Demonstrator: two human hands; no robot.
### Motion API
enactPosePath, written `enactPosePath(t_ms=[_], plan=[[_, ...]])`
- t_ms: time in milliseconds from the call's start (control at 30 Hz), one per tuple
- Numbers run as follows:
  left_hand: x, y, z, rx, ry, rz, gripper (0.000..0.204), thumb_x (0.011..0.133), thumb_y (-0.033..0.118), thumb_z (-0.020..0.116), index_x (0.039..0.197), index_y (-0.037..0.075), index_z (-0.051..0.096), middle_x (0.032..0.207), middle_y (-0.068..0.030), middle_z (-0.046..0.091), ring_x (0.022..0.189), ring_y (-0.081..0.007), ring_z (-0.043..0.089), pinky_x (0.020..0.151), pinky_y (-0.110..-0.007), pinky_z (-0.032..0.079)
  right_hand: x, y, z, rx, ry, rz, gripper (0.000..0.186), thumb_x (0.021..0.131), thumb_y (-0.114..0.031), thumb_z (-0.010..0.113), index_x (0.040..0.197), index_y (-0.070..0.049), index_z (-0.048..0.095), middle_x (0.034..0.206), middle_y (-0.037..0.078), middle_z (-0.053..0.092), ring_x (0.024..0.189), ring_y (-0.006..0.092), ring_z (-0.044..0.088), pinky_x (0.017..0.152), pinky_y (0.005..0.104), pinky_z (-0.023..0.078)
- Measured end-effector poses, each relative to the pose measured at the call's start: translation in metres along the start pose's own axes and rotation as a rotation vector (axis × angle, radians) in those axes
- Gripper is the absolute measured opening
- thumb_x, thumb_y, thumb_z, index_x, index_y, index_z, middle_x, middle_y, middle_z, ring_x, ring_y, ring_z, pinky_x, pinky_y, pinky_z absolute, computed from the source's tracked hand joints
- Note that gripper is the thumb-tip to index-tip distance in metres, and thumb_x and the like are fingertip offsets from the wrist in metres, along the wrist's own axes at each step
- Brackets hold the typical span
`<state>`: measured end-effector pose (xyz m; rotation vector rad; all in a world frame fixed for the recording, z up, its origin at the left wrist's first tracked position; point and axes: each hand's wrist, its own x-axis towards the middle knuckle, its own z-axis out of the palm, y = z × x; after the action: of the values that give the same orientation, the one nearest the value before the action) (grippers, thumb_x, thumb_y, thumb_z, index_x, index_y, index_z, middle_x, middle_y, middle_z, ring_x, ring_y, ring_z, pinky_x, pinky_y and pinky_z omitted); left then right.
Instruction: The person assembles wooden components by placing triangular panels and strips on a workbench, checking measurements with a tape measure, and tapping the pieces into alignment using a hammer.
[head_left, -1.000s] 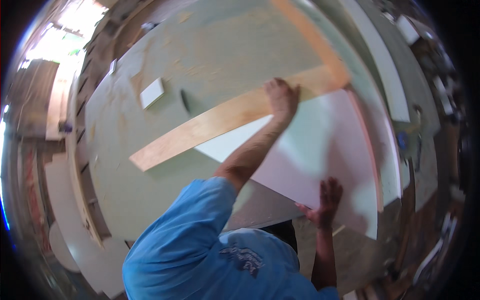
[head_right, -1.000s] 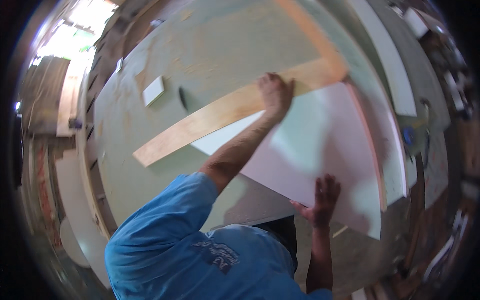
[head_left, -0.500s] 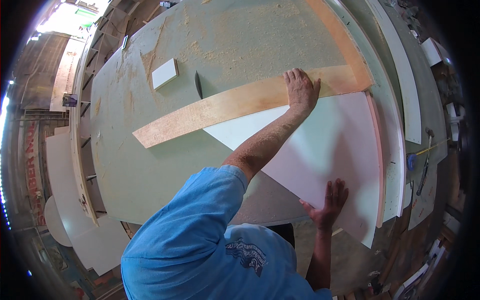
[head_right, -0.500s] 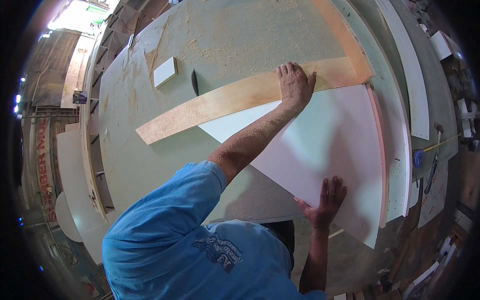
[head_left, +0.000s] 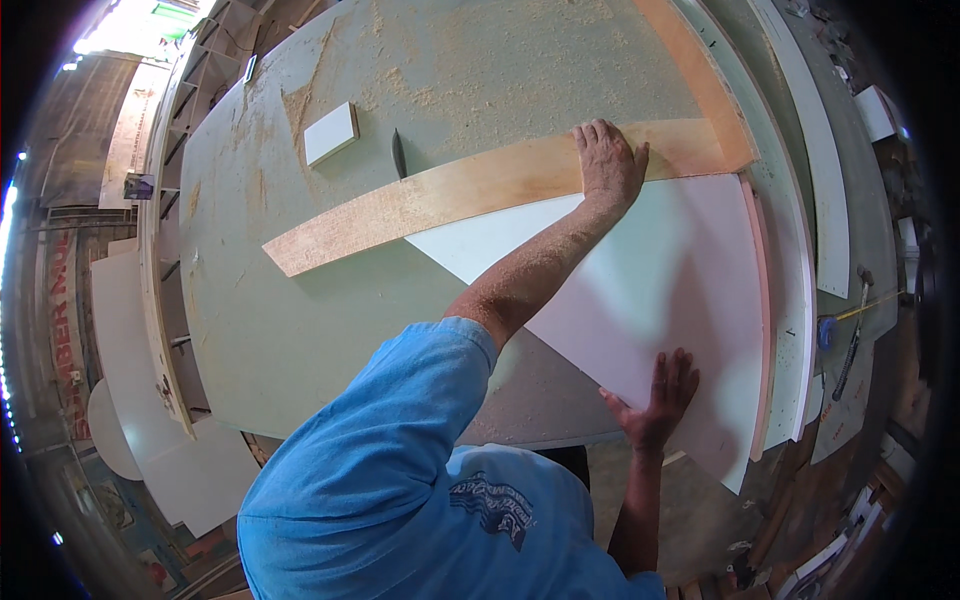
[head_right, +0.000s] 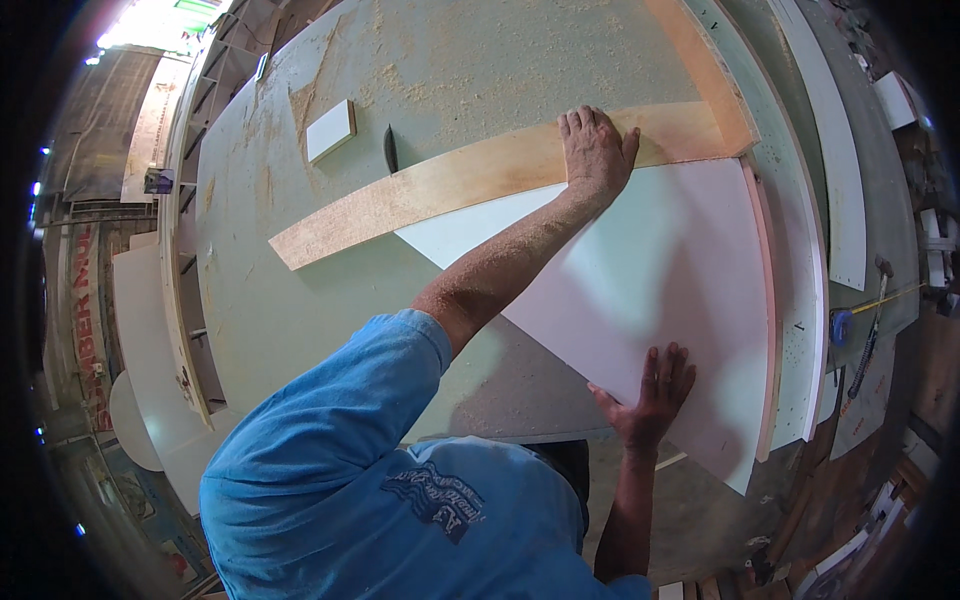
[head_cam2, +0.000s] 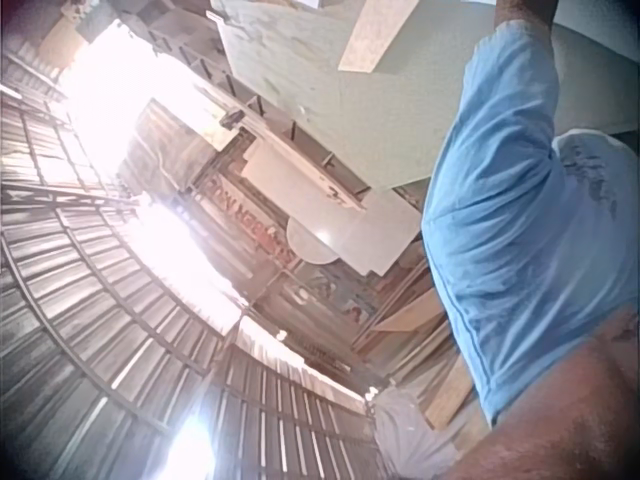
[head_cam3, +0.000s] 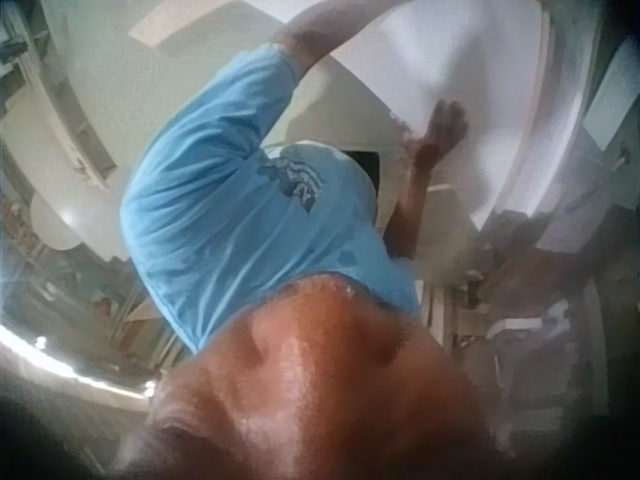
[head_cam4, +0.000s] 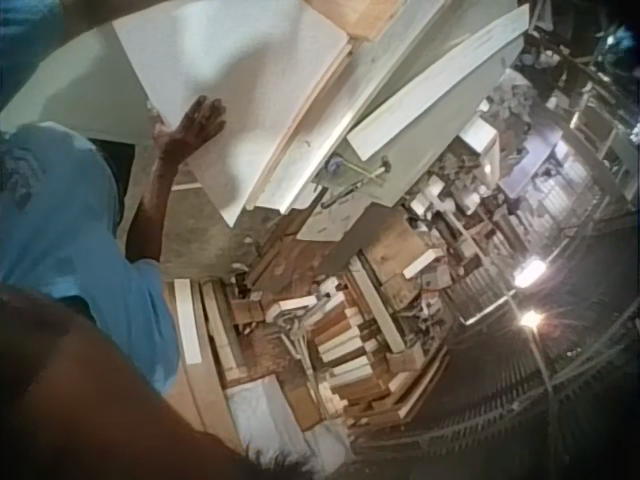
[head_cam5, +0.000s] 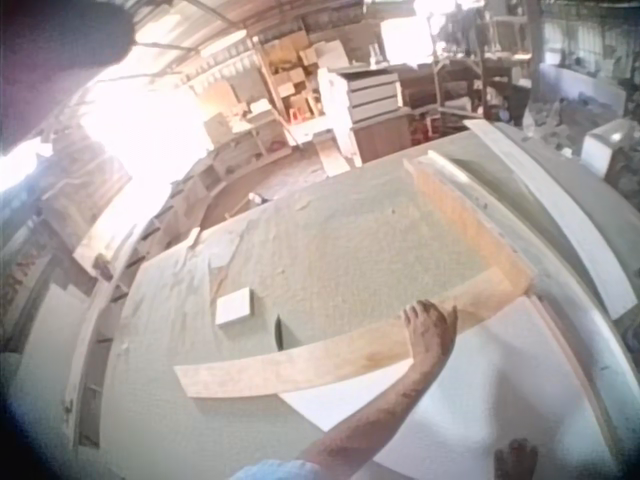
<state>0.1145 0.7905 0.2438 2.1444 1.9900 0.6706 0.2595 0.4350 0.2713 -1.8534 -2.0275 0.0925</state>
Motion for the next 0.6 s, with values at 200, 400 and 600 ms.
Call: enactPosePath(t_ms=[200, 400, 600], plan=[[0.004, 0.0, 0.0, -0.008, -0.054, -0.022, 0.074, 0.1, 0.048, 0.055, 0.13, -0.019, 0.05, 0.123, -0.0256, 0.049, 0.126, -0.0396, 0.042, 0.119, -0.054, 0.022, 0.005, 0.0, 0.003, -0.023, -0.001, -0.001, 0.116, 0.061, -0.058, 0.09, 0.156, -0.013, 0.04, 0.16, 0.022, 0.039, 0.147, 0.0428, 0.039, 0.12, 0.0654, 0.027], [0.018, -0.003, -0.001, -0.017, -0.064, -0.024, 0.074, 0.1, 0.049, 0.054, 0.131, -0.018, 0.051, 0.122, -0.0243, 0.049, 0.126, -0.0387, 0.042, 0.119, -0.053, 0.023, 0.017, -0.002, 0.006, -0.023, 0.0, -0.001, 0.116, 0.061, -0.057, 0.091, 0.155, -0.012, 0.041, 0.159, 0.023, 0.04, 0.147, 0.043, 0.039, 0.12, 0.0655, 0.027], [0.025, -0.008, 0.002, 0.03, -0.022, -0.01, 0.073, 0.1, 0.05, 0.054, 0.131, -0.017, 0.051, 0.121, -0.0232, 0.05, 0.126, -0.0378, 0.042, 0.118, -0.052, 0.023, 0.025, -0.005, 0.008, -0.002, 0.008, 0.003, 0.116, 0.06, -0.052, 0.093, 0.155, -0.011, 0.041, 0.159, 0.022, 0.041, 0.147, 0.0418, 0.039, 0.12, 0.0644, 0.026]])
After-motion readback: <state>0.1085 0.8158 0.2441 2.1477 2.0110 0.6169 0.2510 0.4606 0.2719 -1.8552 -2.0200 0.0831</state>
